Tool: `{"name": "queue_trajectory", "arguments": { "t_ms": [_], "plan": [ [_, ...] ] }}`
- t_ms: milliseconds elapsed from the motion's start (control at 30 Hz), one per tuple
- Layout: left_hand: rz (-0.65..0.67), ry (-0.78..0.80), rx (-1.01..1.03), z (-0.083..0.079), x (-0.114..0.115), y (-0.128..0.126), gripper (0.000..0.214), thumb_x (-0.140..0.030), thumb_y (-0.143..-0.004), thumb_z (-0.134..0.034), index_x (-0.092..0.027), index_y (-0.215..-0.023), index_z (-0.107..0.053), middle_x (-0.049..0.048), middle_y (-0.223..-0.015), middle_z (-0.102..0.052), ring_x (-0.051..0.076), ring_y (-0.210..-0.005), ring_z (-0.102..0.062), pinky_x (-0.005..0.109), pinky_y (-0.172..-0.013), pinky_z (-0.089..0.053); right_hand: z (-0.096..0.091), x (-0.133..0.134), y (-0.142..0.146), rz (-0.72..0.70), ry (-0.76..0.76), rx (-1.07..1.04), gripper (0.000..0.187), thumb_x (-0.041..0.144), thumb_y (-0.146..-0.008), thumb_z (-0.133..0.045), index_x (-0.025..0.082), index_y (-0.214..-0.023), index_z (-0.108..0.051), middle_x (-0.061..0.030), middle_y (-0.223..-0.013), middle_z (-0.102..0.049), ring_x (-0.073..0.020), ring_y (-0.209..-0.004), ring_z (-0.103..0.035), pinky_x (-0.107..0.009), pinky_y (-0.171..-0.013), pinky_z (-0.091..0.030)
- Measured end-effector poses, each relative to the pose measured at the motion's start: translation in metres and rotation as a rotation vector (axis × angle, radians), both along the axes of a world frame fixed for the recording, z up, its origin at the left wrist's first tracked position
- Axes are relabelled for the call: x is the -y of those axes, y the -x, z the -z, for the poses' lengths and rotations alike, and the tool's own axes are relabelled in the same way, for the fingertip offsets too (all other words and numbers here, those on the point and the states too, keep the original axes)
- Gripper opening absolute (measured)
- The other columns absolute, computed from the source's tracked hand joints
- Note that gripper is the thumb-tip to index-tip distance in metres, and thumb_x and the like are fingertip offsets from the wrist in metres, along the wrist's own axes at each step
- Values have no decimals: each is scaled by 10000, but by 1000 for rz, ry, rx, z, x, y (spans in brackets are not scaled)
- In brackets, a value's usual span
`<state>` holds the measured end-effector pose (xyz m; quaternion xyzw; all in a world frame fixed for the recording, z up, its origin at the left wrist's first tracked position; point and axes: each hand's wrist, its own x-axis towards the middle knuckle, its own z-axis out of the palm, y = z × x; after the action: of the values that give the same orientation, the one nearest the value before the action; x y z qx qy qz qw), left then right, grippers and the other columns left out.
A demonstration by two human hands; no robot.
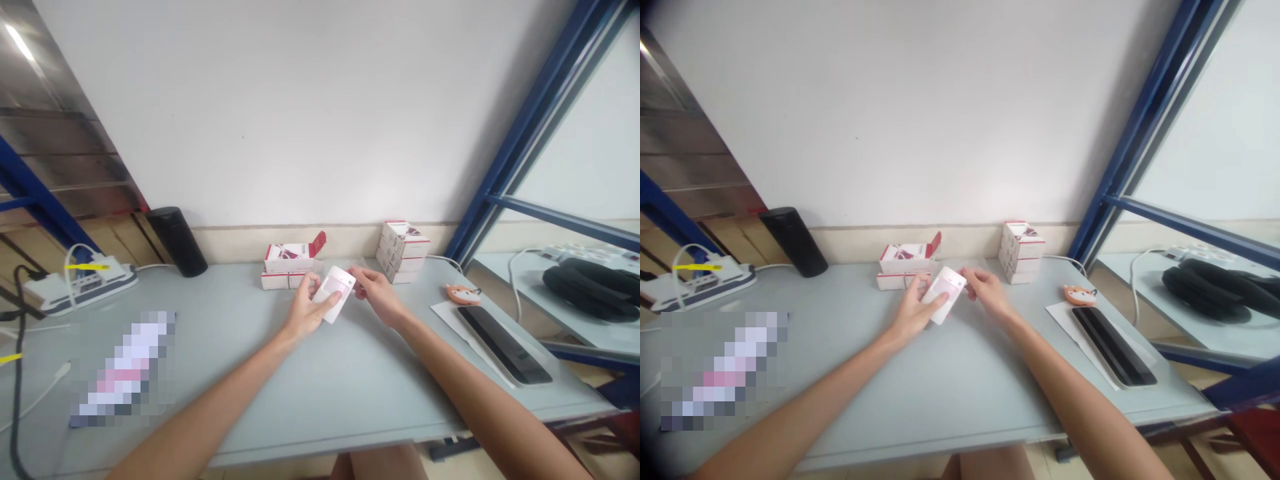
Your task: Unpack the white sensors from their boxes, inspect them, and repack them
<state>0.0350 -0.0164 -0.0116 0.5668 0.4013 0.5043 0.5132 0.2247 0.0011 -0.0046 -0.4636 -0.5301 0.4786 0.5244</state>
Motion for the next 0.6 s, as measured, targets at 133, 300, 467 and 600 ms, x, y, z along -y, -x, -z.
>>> {"name": "queue_trajectory", "arguments": {
  "t_ms": [133, 300, 467, 600],
  "plan": [
    [14, -62, -68, 3, -2, 1, 581, -513, -750, -839, -265, -984, -369, -41, -838, -634, 107, -598, -577, 205, -541, -419, -2, -6, -4, 118, -28, -88, 530, 688, -798, -737, 171, -899, -796, 40, -657, -488, -93, -568, -364, -243, -532, -317],
    [48, -113, -209, 11, 1, 0, 529, -437, -745, -841, -263, -981, -401, -42, -879, -595, 102, -667, -539, 195, -572, -390, -21, -17, -35, 438, -218, -265, 529, 689, -784, -758, 177, -915, -776, 58, -638, -440, -77, -518, -317, -240, -476, -268],
    [104, -100, -208, 6, 11, -4, 522, -394, -711, -870, -254, -973, -441, -35, -886, -605, 116, -704, -573, 197, -588, -409, -40, -23, -73, 558, -385, -383, 555, 715, -764, -770, 173, -877, -731, 107, -578, -284, -58, -475, -209, -242, -447, -197],
    [271, 92, -111, -5, 14, -4, 535, -468, -761, -840, -264, -1007, -411, -23, -871, -654, 141, -624, -624, 234, -549, -436, -41, -29, -98, 605, -414, -416, 550, 717, -786, -756, 172, -845, -711, 117, -569, -250, -54, -463, -183, -236, -421, -191]
  ]
}}
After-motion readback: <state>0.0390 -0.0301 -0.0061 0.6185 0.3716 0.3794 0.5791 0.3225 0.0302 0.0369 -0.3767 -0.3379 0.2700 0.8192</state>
